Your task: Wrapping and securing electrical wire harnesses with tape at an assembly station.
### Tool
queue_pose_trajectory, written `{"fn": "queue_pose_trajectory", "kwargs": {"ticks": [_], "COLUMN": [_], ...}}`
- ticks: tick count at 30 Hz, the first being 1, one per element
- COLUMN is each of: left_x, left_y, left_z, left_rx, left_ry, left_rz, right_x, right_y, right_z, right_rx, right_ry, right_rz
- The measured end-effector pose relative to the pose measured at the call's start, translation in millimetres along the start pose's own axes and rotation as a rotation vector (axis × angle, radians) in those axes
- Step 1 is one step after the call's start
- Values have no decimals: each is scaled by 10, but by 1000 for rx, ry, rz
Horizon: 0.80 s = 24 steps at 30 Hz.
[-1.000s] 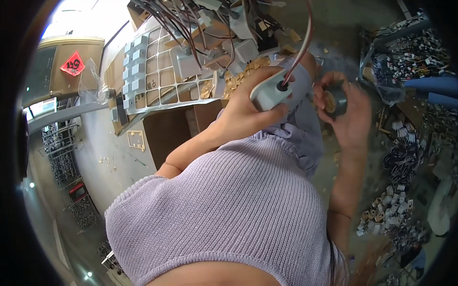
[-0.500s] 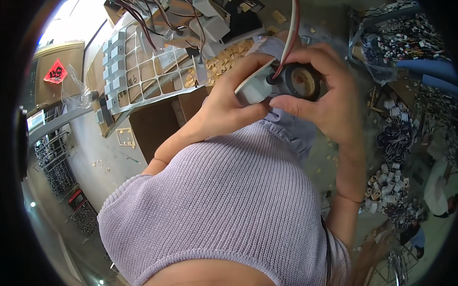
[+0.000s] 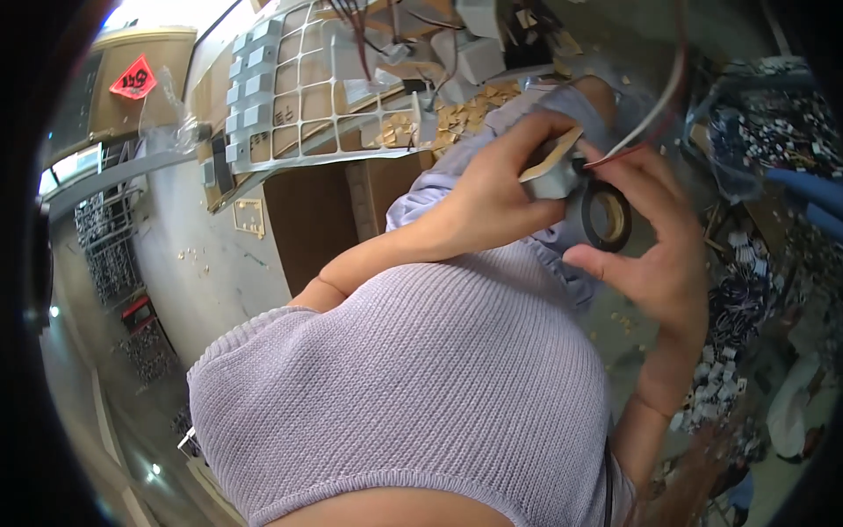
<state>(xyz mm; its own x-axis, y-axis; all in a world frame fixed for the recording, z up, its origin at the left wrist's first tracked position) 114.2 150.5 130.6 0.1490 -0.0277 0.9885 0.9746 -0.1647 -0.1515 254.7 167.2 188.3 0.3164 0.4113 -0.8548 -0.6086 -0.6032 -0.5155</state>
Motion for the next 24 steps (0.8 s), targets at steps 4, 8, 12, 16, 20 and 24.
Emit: {"fn": "queue_pose_trajectory", "kwargs": {"ticks": [4,8,12,16,20,24], "left_x": [31,-100,27,146,190,198], "left_y": [15,45,353,484,550,616], "left_z": [23,92,-124,-319,-364,-409], "left_rx": [212,-123,-779,-1194,-1342,-1388], "left_ry": [263,6,-514,-565,-585,-631], "left_rz": [335,-307,-1112,-1431,-1499,-1542], "right_x": [55,-45,354,151,-13,-84], "right_y": [28,-25,-258,-162,-231,-213], "right_z": [-107,-56,12,395,440,443], "right_rx": [259,156,193,-29,-393,-349], "right_ry": [264,364,231,-120,-405,-530], "right_rz": [252,526,306,367,150,262]}}
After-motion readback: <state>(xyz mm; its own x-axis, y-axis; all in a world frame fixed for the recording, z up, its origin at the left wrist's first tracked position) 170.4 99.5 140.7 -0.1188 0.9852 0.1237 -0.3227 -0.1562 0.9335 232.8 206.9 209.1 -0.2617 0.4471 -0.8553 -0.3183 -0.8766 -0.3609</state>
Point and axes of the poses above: each hand's wrist, its own z-axis towards the middle knuckle, its own y-axis out of the palm, x = y × z, the point moved 6 cm from there along z, towards the middle knuckle, and after that the axes turned 1 degree about y, right-handed, at the moved point
